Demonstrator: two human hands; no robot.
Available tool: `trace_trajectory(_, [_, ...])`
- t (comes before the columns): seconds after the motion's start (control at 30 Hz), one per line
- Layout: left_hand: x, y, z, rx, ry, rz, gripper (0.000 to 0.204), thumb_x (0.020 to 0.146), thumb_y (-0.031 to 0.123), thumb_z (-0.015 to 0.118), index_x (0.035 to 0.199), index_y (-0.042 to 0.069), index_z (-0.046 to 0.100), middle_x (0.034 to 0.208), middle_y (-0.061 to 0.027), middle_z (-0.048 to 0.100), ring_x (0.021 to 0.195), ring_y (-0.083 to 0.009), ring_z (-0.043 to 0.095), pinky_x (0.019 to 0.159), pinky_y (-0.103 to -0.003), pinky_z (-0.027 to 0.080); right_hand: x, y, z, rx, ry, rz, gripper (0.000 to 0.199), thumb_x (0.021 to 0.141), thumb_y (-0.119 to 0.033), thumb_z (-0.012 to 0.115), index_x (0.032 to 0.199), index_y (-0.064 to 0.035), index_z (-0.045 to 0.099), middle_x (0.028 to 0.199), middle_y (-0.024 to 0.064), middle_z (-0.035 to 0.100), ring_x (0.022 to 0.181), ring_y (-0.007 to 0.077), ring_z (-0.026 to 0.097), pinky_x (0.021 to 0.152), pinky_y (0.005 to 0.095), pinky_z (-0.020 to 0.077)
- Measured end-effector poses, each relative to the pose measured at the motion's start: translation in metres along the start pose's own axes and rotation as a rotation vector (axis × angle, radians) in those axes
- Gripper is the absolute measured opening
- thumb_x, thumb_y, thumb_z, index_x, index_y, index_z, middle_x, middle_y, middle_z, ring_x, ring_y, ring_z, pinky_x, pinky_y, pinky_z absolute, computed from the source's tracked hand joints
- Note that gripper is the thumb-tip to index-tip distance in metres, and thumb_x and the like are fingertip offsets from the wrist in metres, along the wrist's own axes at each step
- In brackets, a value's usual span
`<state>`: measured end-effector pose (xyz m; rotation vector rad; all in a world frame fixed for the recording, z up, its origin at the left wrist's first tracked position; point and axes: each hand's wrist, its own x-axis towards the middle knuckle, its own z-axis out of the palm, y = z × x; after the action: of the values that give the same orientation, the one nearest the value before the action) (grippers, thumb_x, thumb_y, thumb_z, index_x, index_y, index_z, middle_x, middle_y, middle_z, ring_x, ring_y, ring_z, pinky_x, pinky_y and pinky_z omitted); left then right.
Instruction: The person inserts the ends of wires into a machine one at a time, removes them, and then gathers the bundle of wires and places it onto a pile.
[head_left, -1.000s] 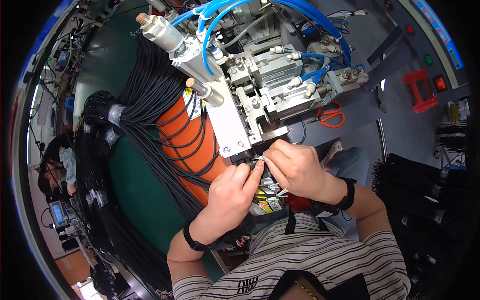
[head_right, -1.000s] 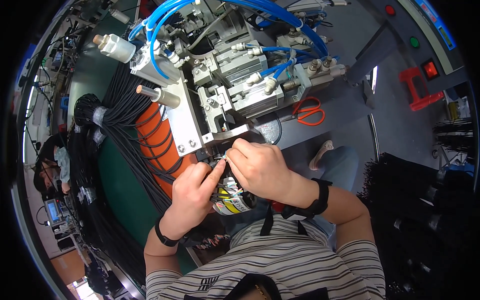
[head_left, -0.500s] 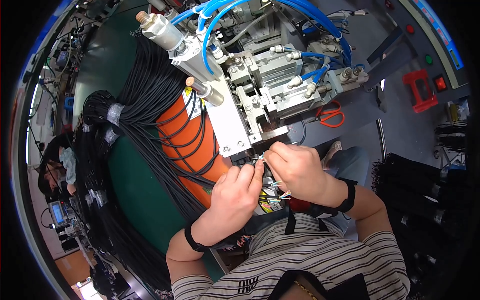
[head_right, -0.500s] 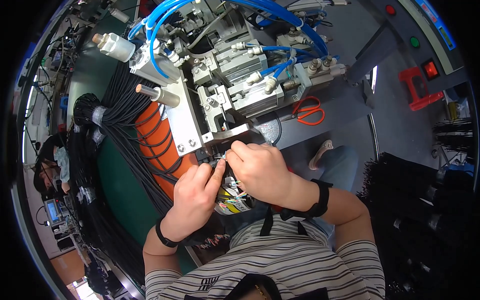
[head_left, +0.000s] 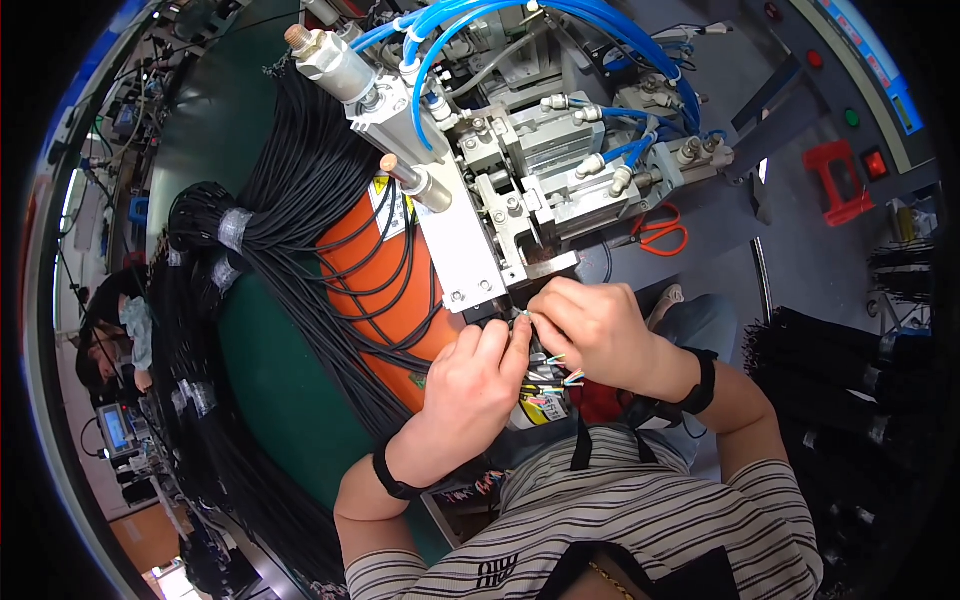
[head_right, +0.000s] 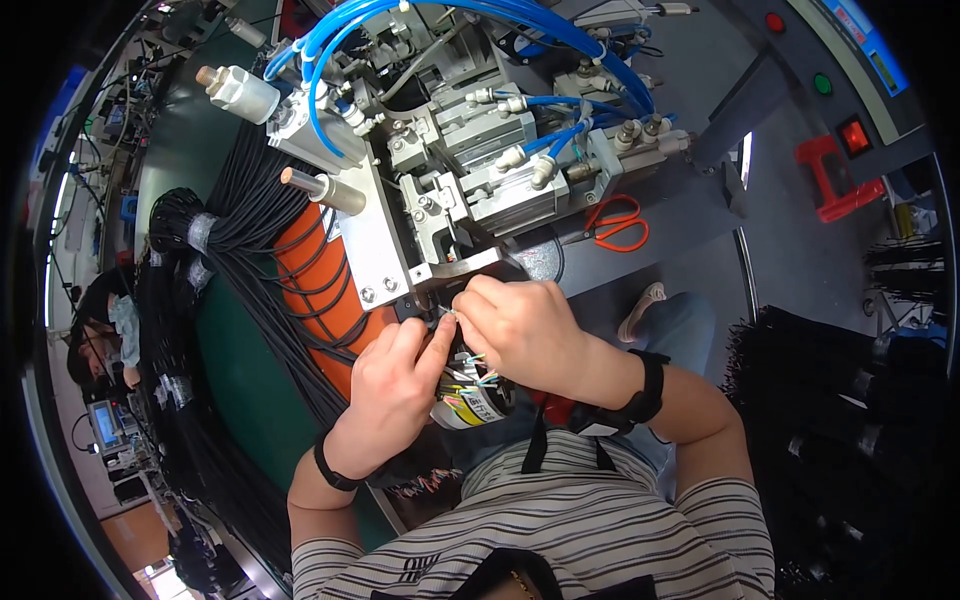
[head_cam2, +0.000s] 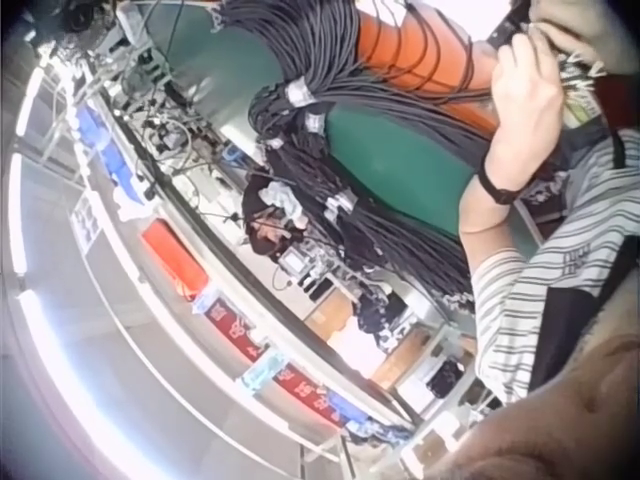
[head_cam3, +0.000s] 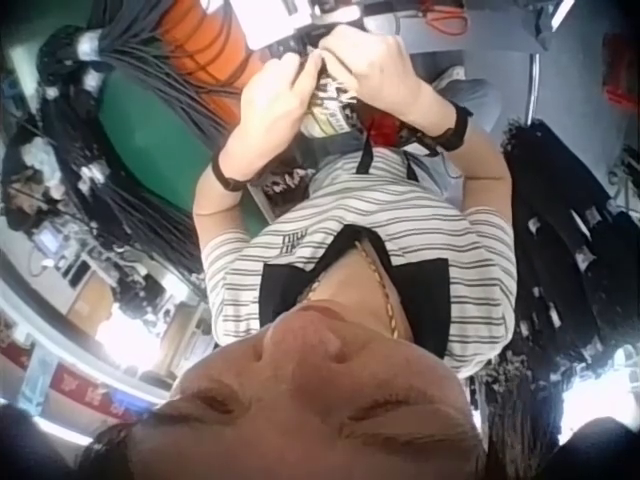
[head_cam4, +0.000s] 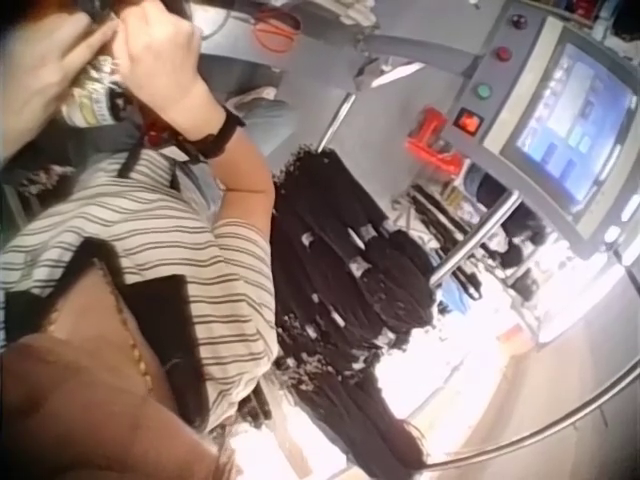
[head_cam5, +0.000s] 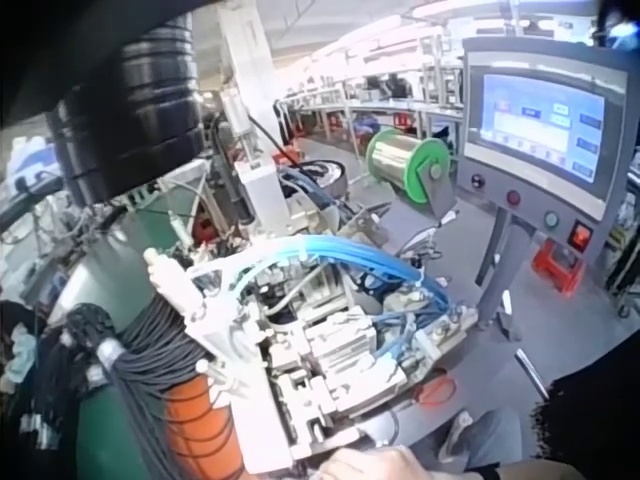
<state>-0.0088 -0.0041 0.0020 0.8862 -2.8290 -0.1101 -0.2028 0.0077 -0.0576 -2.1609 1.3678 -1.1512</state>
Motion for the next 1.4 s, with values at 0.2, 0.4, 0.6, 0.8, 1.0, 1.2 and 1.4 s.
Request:
trace_trajectory(0.2, [0.001, 0.0, 0.0, 0.01, -0.016, 0.032, 0.047, 0.077, 0.006, 0.063, 0.121, -0.007, 0.063, 0.088, -0.0072, 0.051, 0.076, -0.0198, 0.053, 0.062, -0.03, 0.048, -0.002, -0.005, -0.001, -0.067, 0.031, -0.032, 0.01, 0.081, -0.007, 0.072, 0.089, -0.002, 0.067, 0.082, 0.0059, 0.065, 0.06, 0.0223, 0.064, 0.052, 0.0321, 0.0514])
trace_trajectory(0.4, [0.001, 0.0, 0.002, 0.024, 0.0, 0.026, 0.047, 0.076, 0.006, 0.063, 0.121, -0.007, 0.063, 0.087, -0.007, 0.051, 0.075, -0.0195, 0.053, 0.062, -0.03, 0.048, 0.0, -0.008, -0.003, -0.096, 0.019, -0.045, 0.012, 0.081, -0.008, 0.072, 0.091, -0.0027, 0.067, 0.083, 0.007, 0.065, 0.059, 0.0229, 0.064, 0.052, 0.0323, 0.0511])
trace_trajectory(0.6, [0.001, 0.001, -0.003, 0.015, -0.031, -0.022, 0.046, 0.076, 0.006, 0.063, 0.121, -0.005, 0.065, 0.089, -0.0075, 0.052, 0.078, -0.0211, 0.055, 0.064, -0.032, 0.049, 0.004, -0.002, -0.005, -0.138, -0.114, 0.027, 0.014, 0.081, -0.008, 0.073, 0.093, -0.003, 0.068, 0.082, 0.0072, 0.064, 0.056, 0.0193, 0.061, 0.049, 0.0292, 0.0477])
trace_trajectory(0.8, [-0.026, -0.022, 0.006, -0.123, 0.152, -0.12, 0.044, 0.076, 0.002, 0.063, 0.119, -0.001, 0.065, 0.095, -0.009, 0.056, 0.085, -0.0264, 0.058, 0.072, -0.037, 0.049, 0.0, 0.013, 0.0, 0.43, -0.173, 0.378, 0.012, 0.082, -0.005, 0.071, 0.092, -0.0027, 0.067, 0.08, 0.0055, 0.065, 0.052, 0.0162, 0.059, 0.049, 0.0285, 0.0441])
trace_trajectory(1.0, [-0.036, -0.02, 0.013, -0.035, 0.203, -0.229, 0.044, 0.072, -0.002, 0.066, 0.115, 0.0, 0.065, 0.099, -0.0111, 0.059, 0.086, -0.0296, 0.06, 0.078, -0.039, 0.048, -0.004, -0.01, -0.015, 0.288, -0.072, 0.306, 0.015, 0.084, -0.002, 0.073, 0.097, 0.0001, 0.068, 0.081, 0.003, 0.065, 0.053, 0.0054, 0.051, 0.049, 0.0231, 0.0392])
trace_trajectory(1.2, [-0.028, -0.014, 0.008, -0.416, 0.235, -0.203, 0.031, 0.078, 0.0, 0.074, 0.108, 0.0, 0.065, 0.087, -0.0138, 0.063, 0.075, -0.0305, 0.064, 0.066, -0.038, 0.051, -0.007, -0.017, -0.002, 0.573, -0.011, 0.075, 0.02, 0.089, -0.002, 0.069, 0.108, 0.0011, 0.067, 0.086, 0.0076, 0.066, 0.058, 0.0076, 0.055, 0.052, 0.0217, 0.0414])
trace_trajectory(1.4, [-0.015, -0.005, 0.009, -0.599, 0.302, -0.228, 0.023, 0.085, 0.004, 0.075, 0.105, 0.0, 0.065, 0.077, -0.0132, 0.064, 0.064, -0.0312, 0.065, 0.057, -0.038, 0.052, -0.012, -0.011, -0.003, 1.28, -0.104, 0.594, 0.017, 0.097, -0.004, 0.062, 0.113, 0.0013, 0.065, 0.09, 0.0076, 0.067, 0.06, 0.0097, 0.059, 0.054, 0.0204, 0.0438])
